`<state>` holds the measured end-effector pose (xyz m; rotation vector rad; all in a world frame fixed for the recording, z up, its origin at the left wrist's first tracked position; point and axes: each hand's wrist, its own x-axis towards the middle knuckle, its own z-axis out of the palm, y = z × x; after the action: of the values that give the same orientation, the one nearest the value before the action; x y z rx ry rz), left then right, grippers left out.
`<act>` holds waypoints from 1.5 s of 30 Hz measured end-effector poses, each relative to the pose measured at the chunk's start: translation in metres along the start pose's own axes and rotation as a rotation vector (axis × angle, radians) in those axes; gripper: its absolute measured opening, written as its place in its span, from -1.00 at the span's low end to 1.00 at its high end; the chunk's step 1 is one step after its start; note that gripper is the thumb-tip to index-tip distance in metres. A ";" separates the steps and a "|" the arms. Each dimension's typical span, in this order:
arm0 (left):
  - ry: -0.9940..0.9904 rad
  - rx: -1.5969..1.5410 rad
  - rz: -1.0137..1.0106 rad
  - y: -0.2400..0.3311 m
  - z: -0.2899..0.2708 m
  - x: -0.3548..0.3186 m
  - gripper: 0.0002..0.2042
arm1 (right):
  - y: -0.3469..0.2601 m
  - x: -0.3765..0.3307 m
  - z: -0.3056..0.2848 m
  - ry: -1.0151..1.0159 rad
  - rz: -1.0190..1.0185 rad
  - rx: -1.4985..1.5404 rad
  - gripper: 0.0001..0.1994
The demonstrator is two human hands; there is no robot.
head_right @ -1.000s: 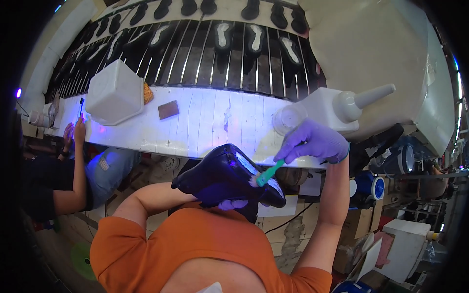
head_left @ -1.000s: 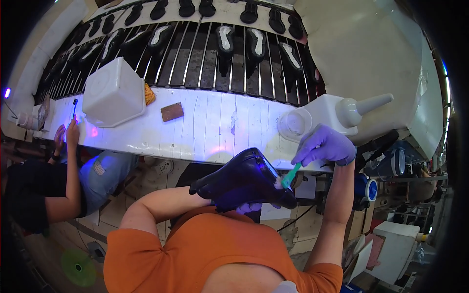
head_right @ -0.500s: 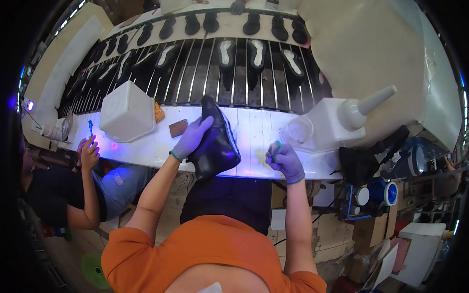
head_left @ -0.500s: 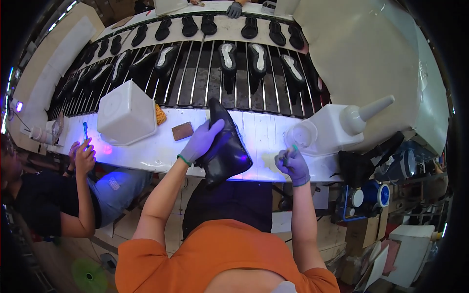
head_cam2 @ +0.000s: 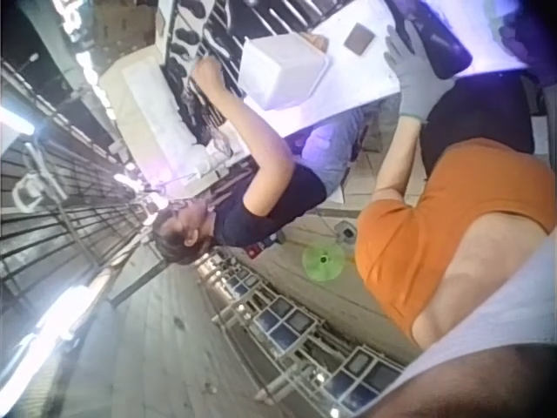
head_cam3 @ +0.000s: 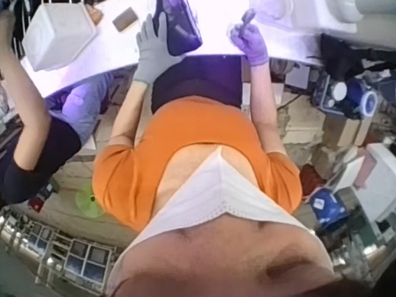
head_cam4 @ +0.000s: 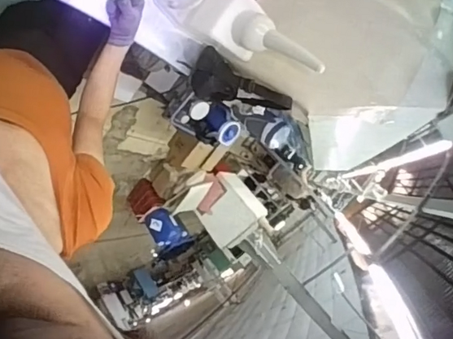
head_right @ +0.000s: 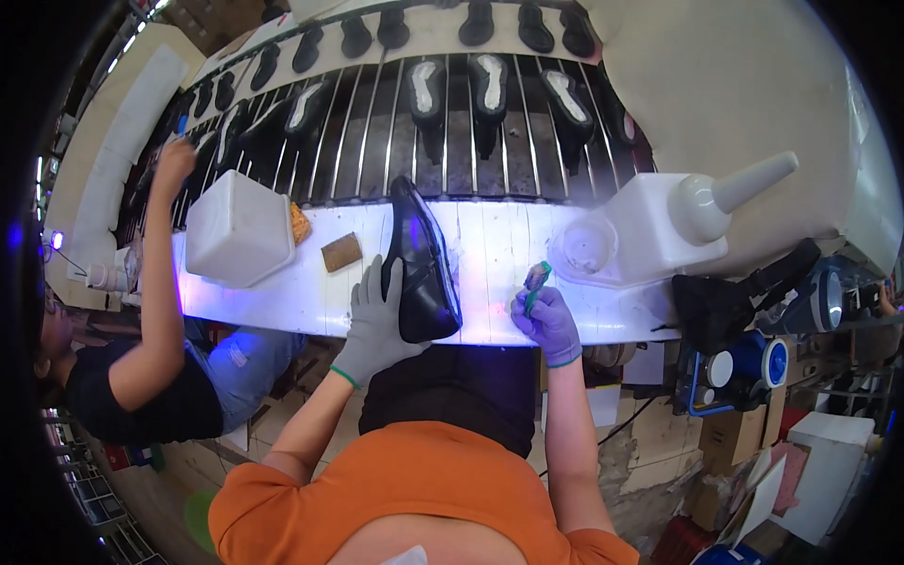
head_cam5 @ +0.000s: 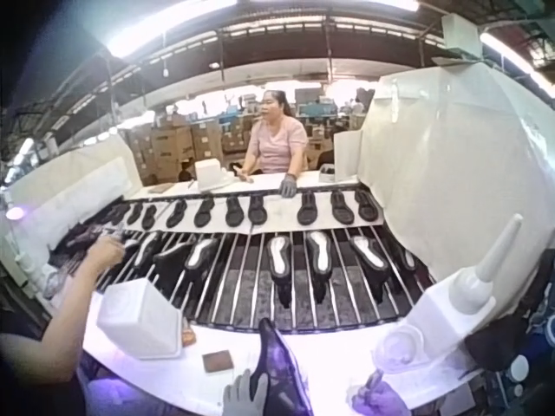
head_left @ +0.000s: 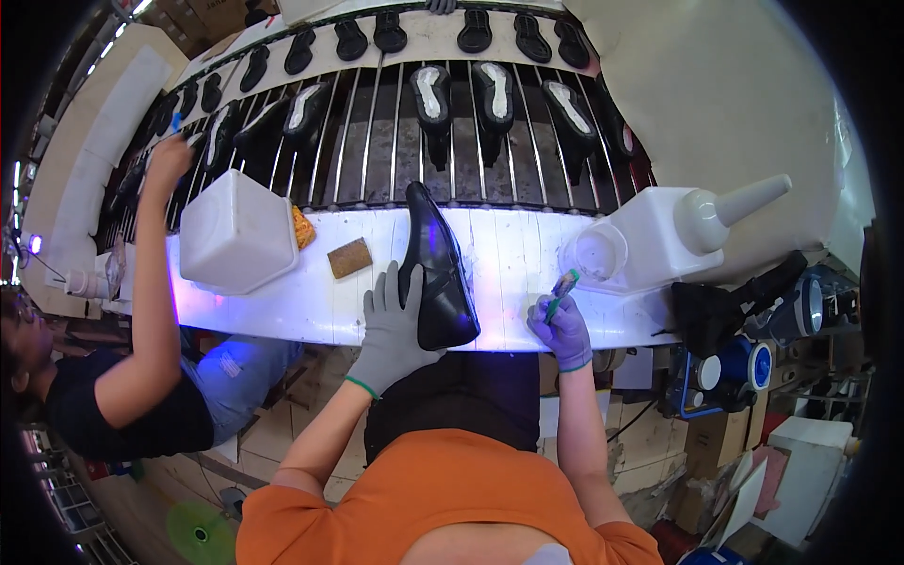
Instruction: Applying adhesive to the bottom of shoe uppers at an assembly line station.
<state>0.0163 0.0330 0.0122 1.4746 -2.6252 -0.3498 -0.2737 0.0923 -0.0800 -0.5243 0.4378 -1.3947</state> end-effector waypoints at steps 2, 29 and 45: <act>0.105 -0.092 0.057 -0.012 0.006 0.005 0.17 | 0.000 0.000 0.002 -0.015 -0.002 0.010 -0.76; 0.861 -0.719 -0.704 -0.180 0.017 0.247 -0.06 | 0.001 0.002 0.000 0.042 -0.039 0.042 -0.74; 0.626 -1.595 0.136 -0.039 0.046 0.339 -0.43 | -0.009 -0.005 0.019 0.219 0.013 -0.013 -0.69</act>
<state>-0.1377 -0.2694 -0.0482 0.5936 -1.1425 -1.2538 -0.2702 0.0984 -0.0597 -0.3802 0.6260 -1.4433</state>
